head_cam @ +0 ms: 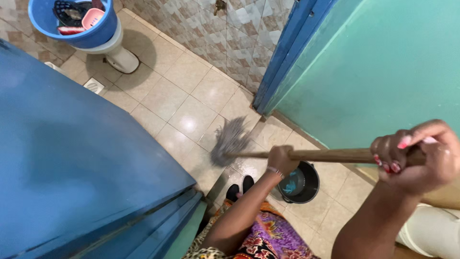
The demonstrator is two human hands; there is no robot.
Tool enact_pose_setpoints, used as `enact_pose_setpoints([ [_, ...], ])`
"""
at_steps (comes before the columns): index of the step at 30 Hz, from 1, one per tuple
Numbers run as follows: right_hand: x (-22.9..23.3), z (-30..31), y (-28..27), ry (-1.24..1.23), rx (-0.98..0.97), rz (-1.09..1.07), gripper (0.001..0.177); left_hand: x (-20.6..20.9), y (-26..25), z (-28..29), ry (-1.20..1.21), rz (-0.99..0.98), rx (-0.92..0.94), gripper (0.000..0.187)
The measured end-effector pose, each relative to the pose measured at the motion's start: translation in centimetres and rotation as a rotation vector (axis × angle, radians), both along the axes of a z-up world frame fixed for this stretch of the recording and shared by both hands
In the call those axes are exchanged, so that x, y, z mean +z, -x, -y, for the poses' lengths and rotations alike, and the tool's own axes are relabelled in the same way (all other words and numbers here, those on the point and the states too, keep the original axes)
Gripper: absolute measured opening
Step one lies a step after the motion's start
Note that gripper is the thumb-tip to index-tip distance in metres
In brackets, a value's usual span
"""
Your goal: The person mops the floor of a bathroom and a tiled room using a mop and a bucket of water. They dip the mop head into the bucket, wring it by hand, and scrub the tiled surfaces around a toilet and along the walls.
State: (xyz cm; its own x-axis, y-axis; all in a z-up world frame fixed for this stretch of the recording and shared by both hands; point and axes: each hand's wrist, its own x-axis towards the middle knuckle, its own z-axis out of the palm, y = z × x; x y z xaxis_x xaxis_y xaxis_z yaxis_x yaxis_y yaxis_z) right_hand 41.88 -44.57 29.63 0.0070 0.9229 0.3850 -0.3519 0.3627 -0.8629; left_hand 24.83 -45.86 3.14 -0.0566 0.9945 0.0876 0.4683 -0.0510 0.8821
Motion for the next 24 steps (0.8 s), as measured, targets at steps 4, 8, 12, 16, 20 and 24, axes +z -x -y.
enact_pose_setpoints([
  [4,-3.3,-1.0,-0.3,0.0,0.015,-0.021,0.031,-1.3,1.1,3.8,-0.017,-0.09,0.165,0.006],
  [8,-3.5,1.8,-1.6,0.057,-0.046,-0.107,0.027,-2.1,-0.6,4.6,0.007,-0.045,0.139,0.013],
  [12,-1.5,4.9,-3.0,-0.014,-0.187,-0.071,0.021,-2.3,-3.2,3.1,-0.111,0.032,-0.027,0.019],
  [16,-1.0,7.0,-2.1,-0.202,-0.224,0.007,0.022,-1.8,-3.9,0.3,-0.249,0.152,-0.147,0.02],
  [20,-1.4,10.3,-1.0,-0.318,-0.219,0.134,0.019,-1.2,-5.5,-1.1,-0.273,0.263,-0.199,0.028],
  [24,-1.4,14.0,-3.4,-0.285,-0.124,0.219,0.011,-1.4,-9.4,1.5,-0.19,0.312,-0.256,0.027],
])
